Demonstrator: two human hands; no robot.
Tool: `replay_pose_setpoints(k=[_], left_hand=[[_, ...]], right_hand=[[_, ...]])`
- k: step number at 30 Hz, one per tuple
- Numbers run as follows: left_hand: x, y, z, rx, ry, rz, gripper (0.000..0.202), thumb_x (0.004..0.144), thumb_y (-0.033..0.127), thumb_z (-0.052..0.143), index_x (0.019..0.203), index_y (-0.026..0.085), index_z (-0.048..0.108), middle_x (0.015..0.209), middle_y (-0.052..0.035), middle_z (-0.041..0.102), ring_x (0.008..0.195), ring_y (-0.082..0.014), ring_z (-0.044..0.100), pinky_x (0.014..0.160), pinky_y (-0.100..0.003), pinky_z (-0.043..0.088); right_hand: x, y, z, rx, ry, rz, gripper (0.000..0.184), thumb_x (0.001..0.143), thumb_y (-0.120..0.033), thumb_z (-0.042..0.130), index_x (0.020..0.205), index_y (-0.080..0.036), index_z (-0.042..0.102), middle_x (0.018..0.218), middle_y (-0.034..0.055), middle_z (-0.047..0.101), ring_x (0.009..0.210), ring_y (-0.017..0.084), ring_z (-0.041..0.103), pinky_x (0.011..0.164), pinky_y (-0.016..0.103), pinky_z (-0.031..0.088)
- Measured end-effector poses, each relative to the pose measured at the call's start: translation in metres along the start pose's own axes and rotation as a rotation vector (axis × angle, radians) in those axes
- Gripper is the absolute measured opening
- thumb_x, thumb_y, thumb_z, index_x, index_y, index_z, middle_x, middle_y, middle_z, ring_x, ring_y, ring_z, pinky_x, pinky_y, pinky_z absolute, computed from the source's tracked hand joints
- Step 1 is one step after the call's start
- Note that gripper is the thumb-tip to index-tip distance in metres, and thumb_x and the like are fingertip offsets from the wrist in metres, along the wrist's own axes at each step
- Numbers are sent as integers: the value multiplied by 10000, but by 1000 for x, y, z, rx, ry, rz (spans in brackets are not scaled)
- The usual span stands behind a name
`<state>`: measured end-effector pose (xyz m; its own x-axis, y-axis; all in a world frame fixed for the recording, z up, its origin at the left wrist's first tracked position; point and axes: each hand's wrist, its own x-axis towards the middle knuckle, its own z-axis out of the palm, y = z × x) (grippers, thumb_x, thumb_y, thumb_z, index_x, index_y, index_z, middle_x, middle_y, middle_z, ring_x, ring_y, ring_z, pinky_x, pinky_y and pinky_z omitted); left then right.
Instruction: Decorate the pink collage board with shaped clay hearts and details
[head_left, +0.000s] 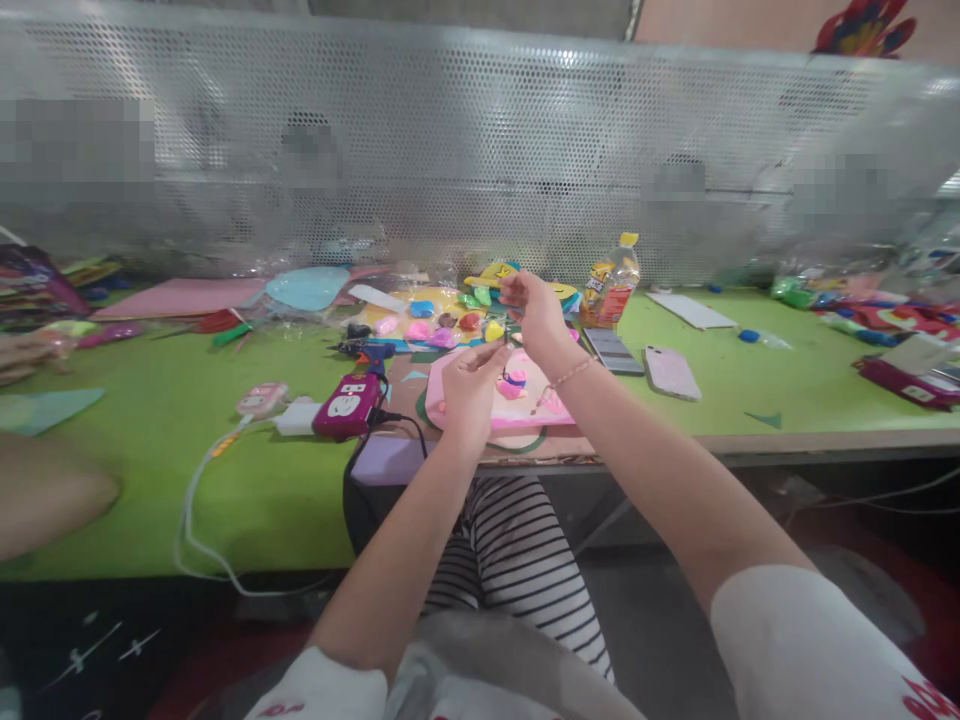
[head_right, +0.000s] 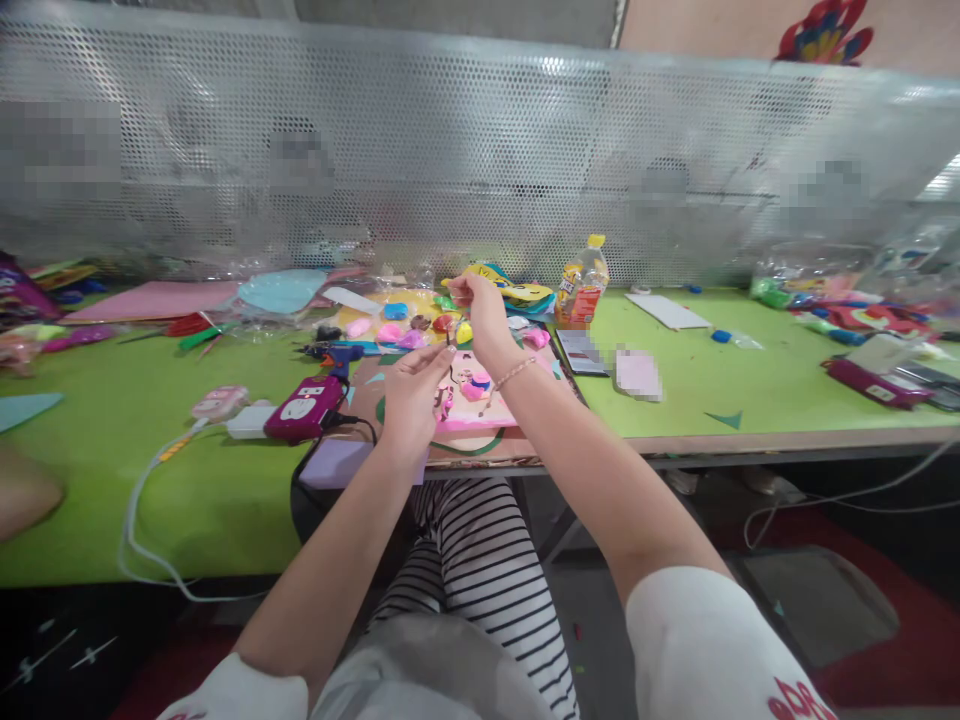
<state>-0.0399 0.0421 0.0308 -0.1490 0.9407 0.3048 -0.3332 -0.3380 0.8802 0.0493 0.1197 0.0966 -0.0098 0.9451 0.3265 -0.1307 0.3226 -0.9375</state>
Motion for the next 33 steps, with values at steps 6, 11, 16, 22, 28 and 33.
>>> replay_pose_setpoints(k=[6,11,16,22,28,33], left_hand=[[6,8,-1,-78,-89,-190,172,910,270,599,1005,127,601,951,-35,623,779,-139,618,684,-305,540],[4,10,7,-137,-135,-247,149,909,264,601,958,123,606,911,-25,625,755,-131,617,671,-293,538],[0,12,16,-157,-161,-242,151,913,269,596,946,123,610,884,-19,631,747,-131,621,678,-299,539],[-2,11,27,-122,-178,-206,149,911,267,599,939,122,613,886,-20,634,756,-132,622,695,-304,535],[-4,3,31,-67,-247,-270,183,922,299,583,959,125,625,929,-36,658,798,-147,643,751,-340,540],[-5,-12,35,30,-304,-343,161,911,276,602,961,124,626,868,-17,658,725,-128,639,715,-321,549]], right_hand=[[-33,-15,-35,103,-238,75,134,739,-311,595,706,-184,621,695,-5,574,660,106,539,640,239,443],[-48,-16,-51,119,-351,75,137,715,-310,695,752,-180,676,766,3,632,737,118,573,718,257,470],[-55,-15,-59,106,-536,136,254,684,-324,770,845,-137,710,778,23,682,699,110,600,687,268,483],[-56,-17,-65,130,-518,159,258,655,-366,798,725,-140,696,634,6,662,596,105,602,620,272,507],[-49,-13,-78,127,-433,152,244,618,-342,822,679,-155,678,593,-31,637,536,67,559,545,213,471],[-38,-5,-97,84,-389,188,273,570,-333,847,658,-151,664,613,-29,636,573,54,564,575,185,463]])
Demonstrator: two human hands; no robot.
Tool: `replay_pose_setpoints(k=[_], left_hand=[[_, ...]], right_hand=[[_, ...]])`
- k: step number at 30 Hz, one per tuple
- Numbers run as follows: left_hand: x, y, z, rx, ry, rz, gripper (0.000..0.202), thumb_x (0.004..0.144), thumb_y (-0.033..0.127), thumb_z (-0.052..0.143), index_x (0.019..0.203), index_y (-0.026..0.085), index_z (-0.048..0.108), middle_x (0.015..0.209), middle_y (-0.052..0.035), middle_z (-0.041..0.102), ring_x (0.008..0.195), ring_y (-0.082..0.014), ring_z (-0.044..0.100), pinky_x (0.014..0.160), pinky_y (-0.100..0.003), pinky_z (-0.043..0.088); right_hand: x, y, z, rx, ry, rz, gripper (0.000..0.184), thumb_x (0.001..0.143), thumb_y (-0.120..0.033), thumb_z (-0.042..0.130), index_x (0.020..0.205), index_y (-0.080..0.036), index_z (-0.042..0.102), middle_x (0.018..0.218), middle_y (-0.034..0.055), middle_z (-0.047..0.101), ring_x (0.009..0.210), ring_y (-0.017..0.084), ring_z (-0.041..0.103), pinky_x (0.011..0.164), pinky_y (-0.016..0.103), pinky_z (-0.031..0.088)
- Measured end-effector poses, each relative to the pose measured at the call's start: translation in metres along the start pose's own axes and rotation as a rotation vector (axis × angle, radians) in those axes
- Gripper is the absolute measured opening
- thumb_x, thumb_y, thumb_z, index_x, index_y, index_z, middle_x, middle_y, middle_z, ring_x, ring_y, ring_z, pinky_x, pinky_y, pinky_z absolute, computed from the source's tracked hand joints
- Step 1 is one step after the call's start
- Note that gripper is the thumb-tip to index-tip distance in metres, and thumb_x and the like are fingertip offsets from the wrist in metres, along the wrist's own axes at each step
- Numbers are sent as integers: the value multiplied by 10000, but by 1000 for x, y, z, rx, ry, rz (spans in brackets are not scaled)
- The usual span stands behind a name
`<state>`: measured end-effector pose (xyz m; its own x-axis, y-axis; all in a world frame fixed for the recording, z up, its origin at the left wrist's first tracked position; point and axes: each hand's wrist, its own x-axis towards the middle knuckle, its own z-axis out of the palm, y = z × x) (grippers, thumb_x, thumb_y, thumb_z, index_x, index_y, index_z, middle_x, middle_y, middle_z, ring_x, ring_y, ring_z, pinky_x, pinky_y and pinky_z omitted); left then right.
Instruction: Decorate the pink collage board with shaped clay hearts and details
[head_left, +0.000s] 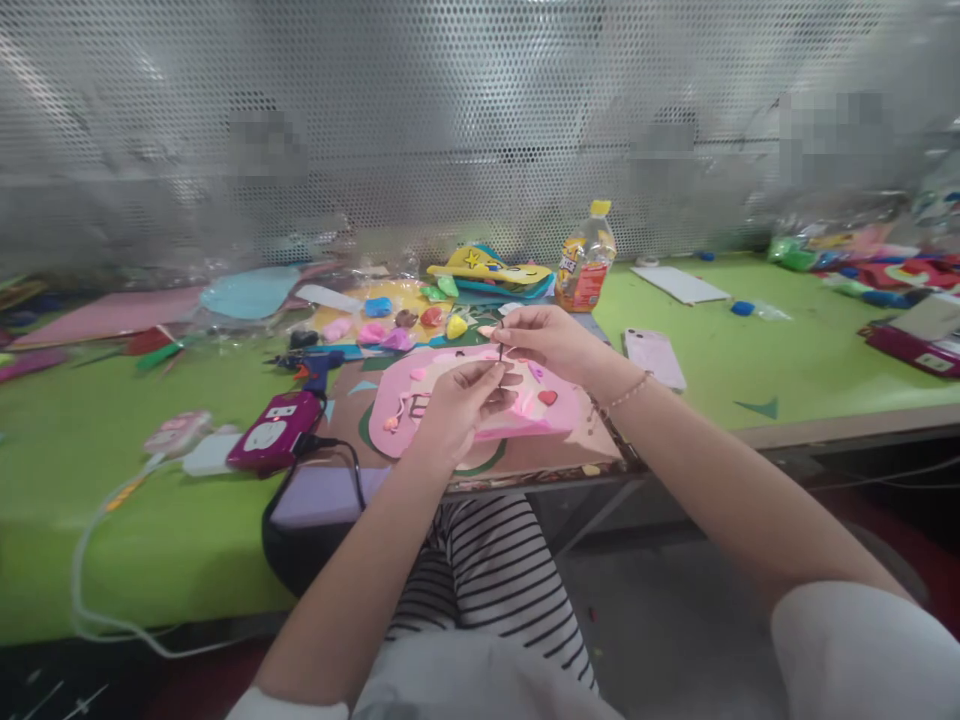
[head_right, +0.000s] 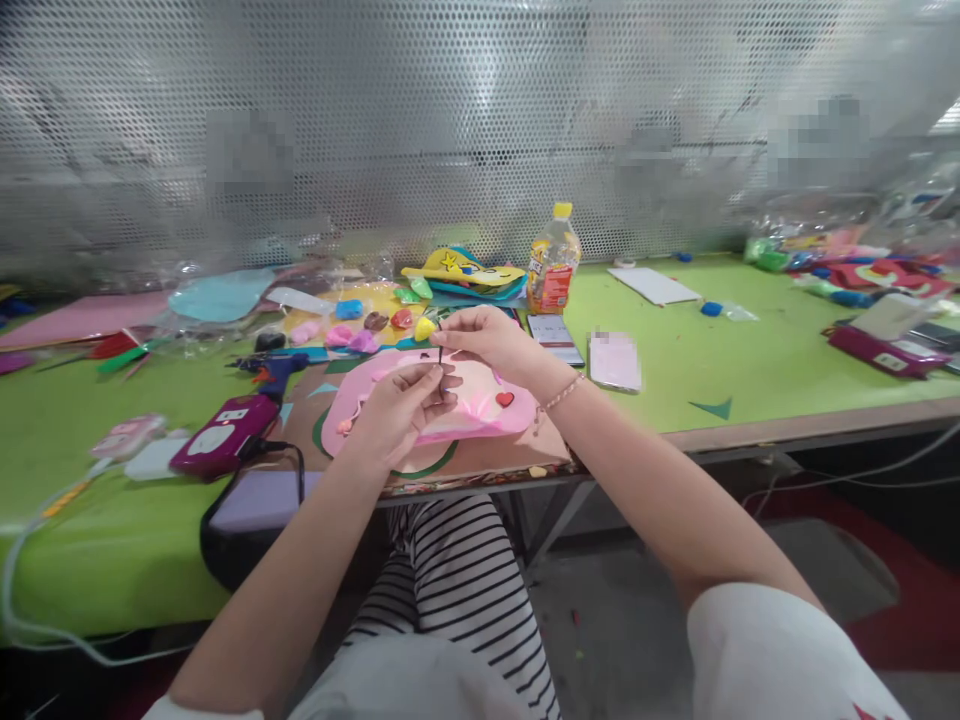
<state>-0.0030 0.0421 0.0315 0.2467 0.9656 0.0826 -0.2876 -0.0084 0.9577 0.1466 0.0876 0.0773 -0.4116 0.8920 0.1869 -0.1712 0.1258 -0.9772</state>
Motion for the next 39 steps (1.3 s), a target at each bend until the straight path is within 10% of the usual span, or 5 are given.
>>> replay_pose_setpoints(k=[11,20,39], left_hand=[[-15,-18,7,590,10,210,371,911,292,523,1259,173,571,1290,-127,599,1160,-244,591,964,-380,484],[-27,-34,8,1193,-30,592,316,910,131,464,1187,151,614,1101,-122,662,1050,-269,578,916,-457,460],[-28,-40,9,1556,-214,650,336,950,202,386,1142,102,643,1165,-111,671,1077,-281,602,938,-452,426]], right_hand=[[5,13,-48,-238,-77,1,190,660,-290,789,718,-144,682,627,-17,650,569,66,564,570,212,470],[4,43,-69,-231,-76,-22,142,726,-289,732,771,-165,682,690,-8,670,617,83,601,610,231,496],[-4,37,-64,-362,-151,69,76,746,-249,687,752,-174,680,678,-13,661,603,90,585,552,221,477]])
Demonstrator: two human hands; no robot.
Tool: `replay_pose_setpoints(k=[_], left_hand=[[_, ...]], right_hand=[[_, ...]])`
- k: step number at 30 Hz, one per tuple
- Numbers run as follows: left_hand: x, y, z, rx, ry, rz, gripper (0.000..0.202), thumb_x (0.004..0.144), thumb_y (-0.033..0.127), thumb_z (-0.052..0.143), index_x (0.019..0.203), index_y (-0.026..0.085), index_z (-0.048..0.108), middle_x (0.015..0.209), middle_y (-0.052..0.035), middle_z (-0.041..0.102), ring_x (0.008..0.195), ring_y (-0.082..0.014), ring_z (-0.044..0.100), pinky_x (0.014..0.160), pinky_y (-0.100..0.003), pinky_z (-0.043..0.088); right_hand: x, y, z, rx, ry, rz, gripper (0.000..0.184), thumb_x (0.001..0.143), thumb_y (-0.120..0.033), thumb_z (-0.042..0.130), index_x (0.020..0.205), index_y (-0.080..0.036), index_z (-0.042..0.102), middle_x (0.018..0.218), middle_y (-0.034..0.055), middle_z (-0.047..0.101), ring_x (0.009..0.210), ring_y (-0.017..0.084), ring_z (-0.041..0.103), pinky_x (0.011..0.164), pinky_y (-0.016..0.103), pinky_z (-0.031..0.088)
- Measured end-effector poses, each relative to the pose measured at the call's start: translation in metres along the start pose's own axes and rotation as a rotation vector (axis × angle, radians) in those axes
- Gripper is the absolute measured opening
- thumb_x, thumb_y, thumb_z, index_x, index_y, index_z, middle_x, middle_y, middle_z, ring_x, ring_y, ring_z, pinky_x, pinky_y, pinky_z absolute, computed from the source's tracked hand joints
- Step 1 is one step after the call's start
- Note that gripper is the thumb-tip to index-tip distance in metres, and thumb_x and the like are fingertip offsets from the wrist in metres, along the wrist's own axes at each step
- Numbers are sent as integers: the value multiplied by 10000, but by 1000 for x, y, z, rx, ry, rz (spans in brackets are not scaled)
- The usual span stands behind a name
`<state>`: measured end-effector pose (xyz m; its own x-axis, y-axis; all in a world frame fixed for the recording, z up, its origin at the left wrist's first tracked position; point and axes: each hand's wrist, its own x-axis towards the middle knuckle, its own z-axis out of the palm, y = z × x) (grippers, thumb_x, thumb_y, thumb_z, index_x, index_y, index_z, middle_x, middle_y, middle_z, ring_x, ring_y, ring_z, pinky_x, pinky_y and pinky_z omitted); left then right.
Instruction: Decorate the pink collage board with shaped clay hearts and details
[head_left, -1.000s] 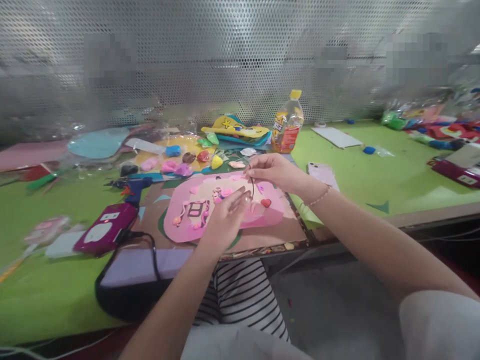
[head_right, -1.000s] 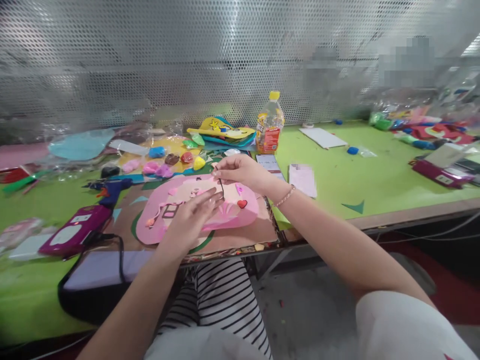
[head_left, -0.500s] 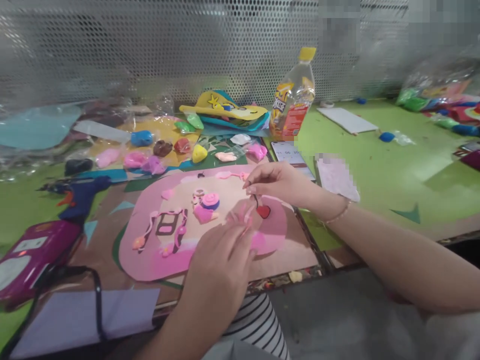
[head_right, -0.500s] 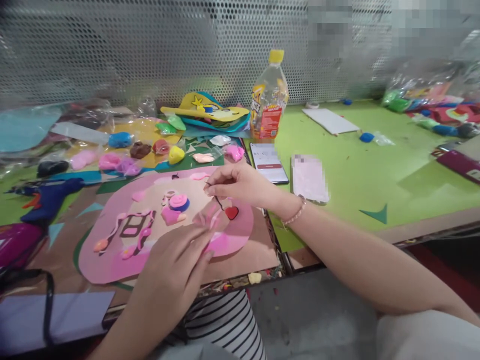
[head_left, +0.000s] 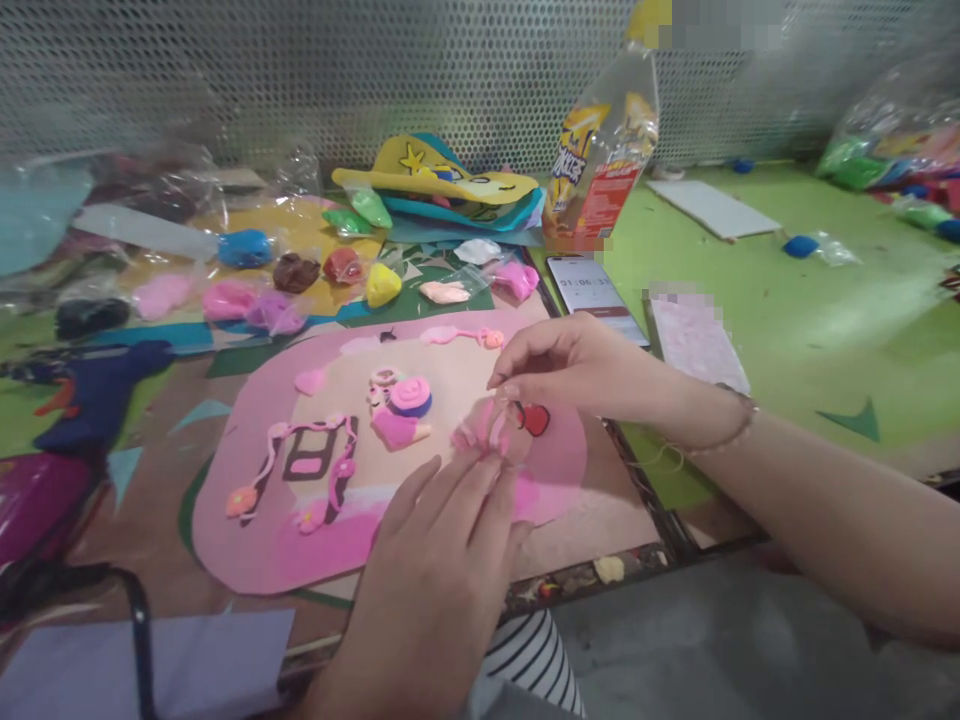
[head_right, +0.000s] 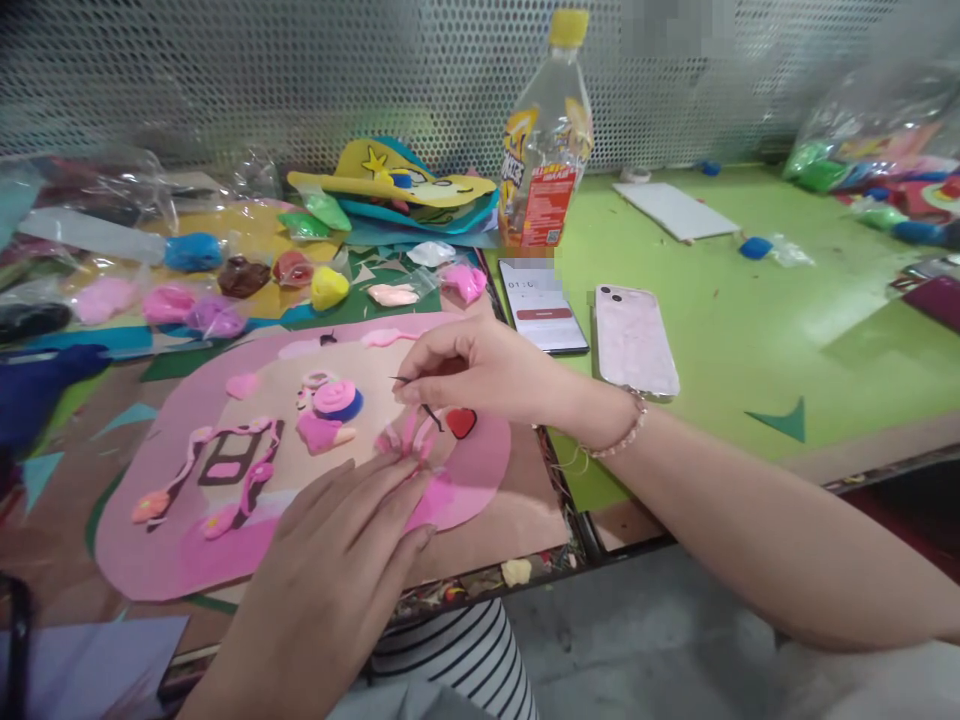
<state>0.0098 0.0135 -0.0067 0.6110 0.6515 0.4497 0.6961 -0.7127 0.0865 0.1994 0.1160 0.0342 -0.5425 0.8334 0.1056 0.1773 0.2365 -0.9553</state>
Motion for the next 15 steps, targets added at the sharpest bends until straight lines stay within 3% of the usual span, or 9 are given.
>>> replay_pose_setpoints(k=[15], left_hand=[[0,0,0,10,17,-12,322,950,210,400,1142,96,633,1120,-119,684,1036,-294,609,900,-465,444]], right_hand=[[-3,-6,-3,-74,-6,9,73,742,-255,681,735,-183,686,675,-3,660,596,100,560,530,240,443]])
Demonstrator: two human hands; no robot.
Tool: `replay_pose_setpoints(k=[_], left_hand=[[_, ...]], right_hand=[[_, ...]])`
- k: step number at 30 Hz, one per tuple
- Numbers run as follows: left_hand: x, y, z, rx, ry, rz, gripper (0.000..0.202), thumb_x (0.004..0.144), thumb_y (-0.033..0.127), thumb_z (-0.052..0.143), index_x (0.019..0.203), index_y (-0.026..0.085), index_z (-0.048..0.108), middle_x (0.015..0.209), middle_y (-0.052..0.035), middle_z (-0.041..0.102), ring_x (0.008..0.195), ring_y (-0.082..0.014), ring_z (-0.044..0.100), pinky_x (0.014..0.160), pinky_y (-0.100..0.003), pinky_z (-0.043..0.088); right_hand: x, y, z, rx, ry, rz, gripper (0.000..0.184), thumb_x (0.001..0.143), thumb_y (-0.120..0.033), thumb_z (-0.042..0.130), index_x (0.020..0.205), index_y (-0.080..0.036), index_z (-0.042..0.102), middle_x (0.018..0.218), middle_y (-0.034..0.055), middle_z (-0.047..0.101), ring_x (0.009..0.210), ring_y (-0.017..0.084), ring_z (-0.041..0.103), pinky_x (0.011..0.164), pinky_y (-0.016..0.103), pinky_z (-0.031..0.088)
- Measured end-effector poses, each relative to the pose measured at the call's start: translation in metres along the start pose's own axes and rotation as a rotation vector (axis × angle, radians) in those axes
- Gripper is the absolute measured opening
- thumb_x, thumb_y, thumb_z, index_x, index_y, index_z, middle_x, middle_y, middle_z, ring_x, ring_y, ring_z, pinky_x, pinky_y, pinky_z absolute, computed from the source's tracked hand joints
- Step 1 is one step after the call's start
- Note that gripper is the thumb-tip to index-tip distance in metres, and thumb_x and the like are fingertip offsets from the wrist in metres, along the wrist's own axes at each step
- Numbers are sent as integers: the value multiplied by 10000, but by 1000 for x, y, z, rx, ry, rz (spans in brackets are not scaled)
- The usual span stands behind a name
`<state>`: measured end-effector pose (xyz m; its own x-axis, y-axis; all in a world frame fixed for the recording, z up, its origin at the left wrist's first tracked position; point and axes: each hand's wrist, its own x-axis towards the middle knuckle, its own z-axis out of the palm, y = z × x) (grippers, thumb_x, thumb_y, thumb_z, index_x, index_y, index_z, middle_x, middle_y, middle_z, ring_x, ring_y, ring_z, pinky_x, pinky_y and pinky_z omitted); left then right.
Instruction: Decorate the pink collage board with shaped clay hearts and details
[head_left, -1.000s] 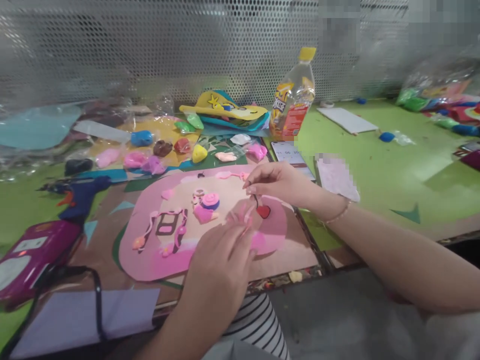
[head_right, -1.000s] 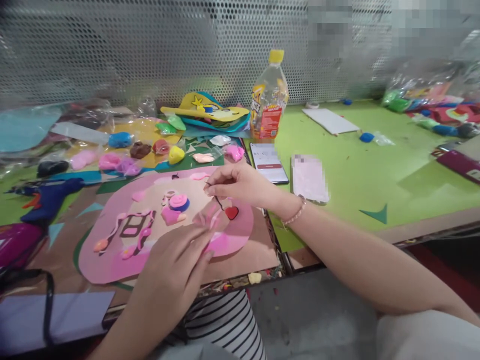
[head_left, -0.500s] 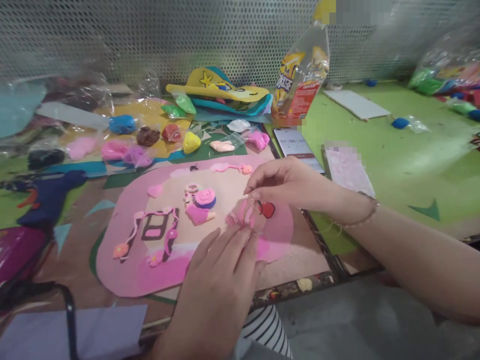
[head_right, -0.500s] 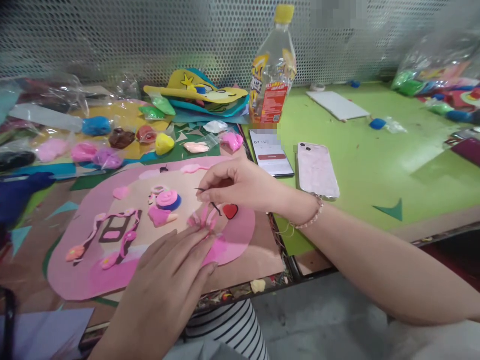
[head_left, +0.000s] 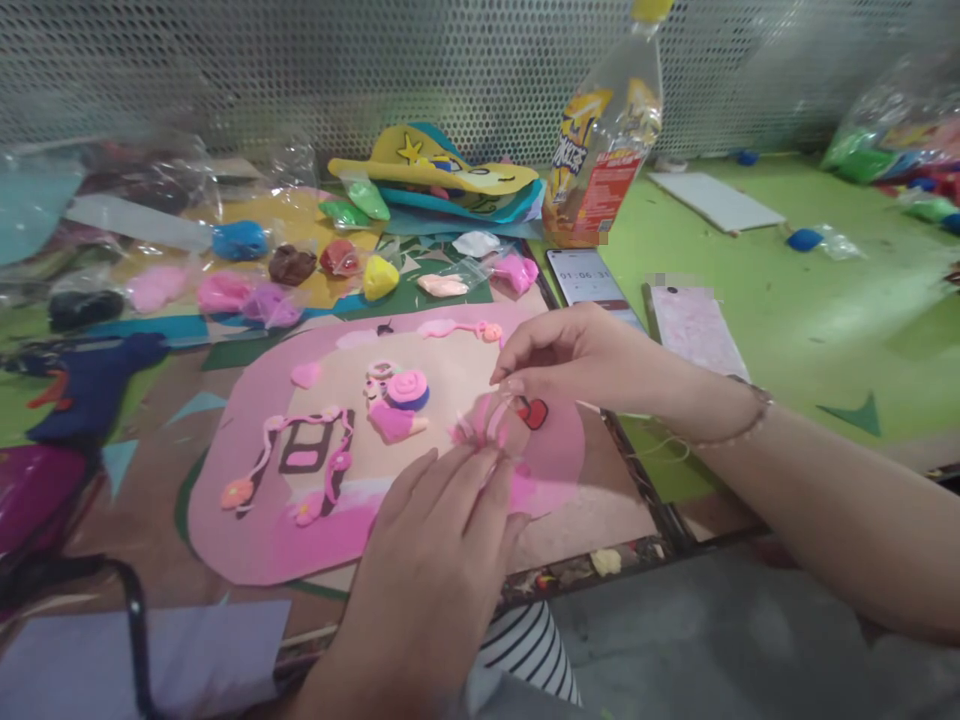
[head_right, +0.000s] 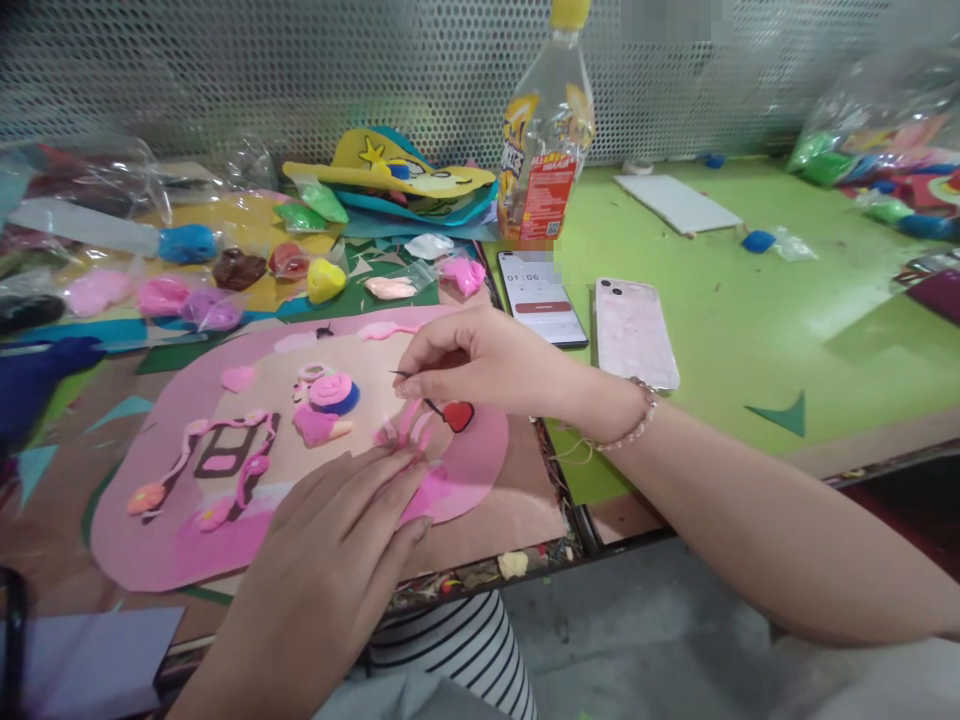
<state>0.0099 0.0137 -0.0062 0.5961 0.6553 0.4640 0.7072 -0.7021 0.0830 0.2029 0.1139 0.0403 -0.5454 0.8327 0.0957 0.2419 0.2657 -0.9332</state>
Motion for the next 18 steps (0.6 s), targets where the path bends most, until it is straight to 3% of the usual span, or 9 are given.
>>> replay_pose_setpoints(k=[18], left_hand=[[2,1,-2,-33,-41,-16,290,948,159,447,1166,71,615,1161,-114,657,1088,-287,559,942,-448,390]], right_hand=[[0,0,-1,-59,-48,18,116,772,-245,655,802,-134,671,735,7,664,633,92,582,578,233,483]])
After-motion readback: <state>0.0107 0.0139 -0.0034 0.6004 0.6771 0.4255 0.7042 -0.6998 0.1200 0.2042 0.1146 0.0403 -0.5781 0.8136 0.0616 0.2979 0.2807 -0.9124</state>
